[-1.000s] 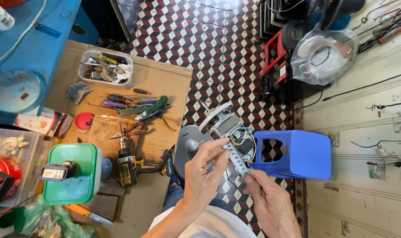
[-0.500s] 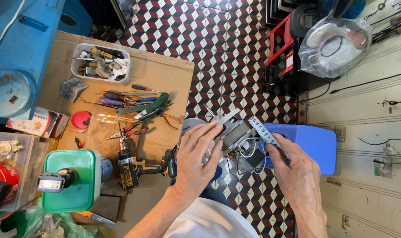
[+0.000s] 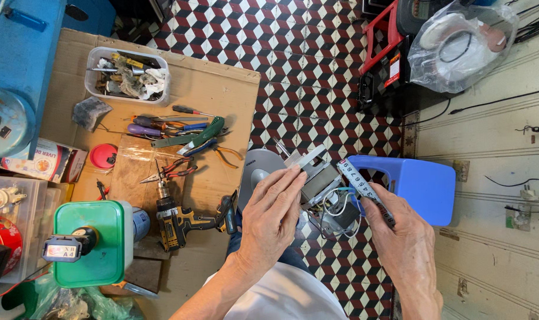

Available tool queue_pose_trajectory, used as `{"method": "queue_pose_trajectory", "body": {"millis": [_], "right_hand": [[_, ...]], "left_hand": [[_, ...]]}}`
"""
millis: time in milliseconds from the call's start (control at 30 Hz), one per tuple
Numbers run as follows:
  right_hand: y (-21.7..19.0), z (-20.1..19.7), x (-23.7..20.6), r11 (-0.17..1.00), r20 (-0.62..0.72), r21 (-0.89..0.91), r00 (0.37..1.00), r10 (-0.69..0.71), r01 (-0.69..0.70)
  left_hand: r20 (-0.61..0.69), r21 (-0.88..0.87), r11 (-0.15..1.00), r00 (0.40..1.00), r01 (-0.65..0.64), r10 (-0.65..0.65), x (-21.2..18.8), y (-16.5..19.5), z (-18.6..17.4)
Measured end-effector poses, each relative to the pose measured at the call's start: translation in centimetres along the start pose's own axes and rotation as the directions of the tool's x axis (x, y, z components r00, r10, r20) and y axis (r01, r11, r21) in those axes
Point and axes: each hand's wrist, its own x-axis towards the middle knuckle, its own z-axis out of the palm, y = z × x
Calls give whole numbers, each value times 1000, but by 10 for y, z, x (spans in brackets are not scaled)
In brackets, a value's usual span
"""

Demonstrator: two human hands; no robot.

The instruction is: The person measures a component of a disassembled fan with a ruler, then inserts a small white plastic piece into the fan's internal mechanism. They use a flashlight to inspect the interior and manipulate wires with tweezers. The task involves careful handling of small parts and tools.

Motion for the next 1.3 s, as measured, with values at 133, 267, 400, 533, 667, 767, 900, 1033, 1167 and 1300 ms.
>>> {"method": "queue_pose_trajectory", "body": {"millis": [133,267,400,533,667,767,900,1033,1167,1300], "right_hand": [[9,-3,-5,979,-49,137,986,158,-150],[24,-16,-4,924,-436,382,887,154,27],[36,-41,-18,575,-442,764,887,134,294],[37,-34,-39,162,-226,968,944,241,191],[48,-13,-50,-60,-51,996,965,257,68],[60,-5,-63,-88,14,996,958,287,12],[70,5,-77,-141,42,990,957,286,-2],[61,11,-81,-227,48,974,965,260,12],[46,-1,-75,-66,154,988,920,361,-139],[30,-28,-63,713,-456,688,843,285,132]], "left_hand": [[6,-28,999,999,35,-35,-1,-1,-1],[-38,-50,998,998,39,-41,5,1,-9],[-29,-235,970,997,61,-70,4,31,-23],[404,-679,545,870,492,-283,-7,72,-14],[659,-697,-56,609,715,-442,-11,74,13],[647,-712,-85,604,697,-465,-13,66,21],[649,-708,-99,589,699,-482,-16,59,18],[649,-665,44,606,746,-460,-16,60,10],[516,-545,482,728,686,-452,0,53,-6],[315,-370,785,862,497,-397,30,28,-30]]}}
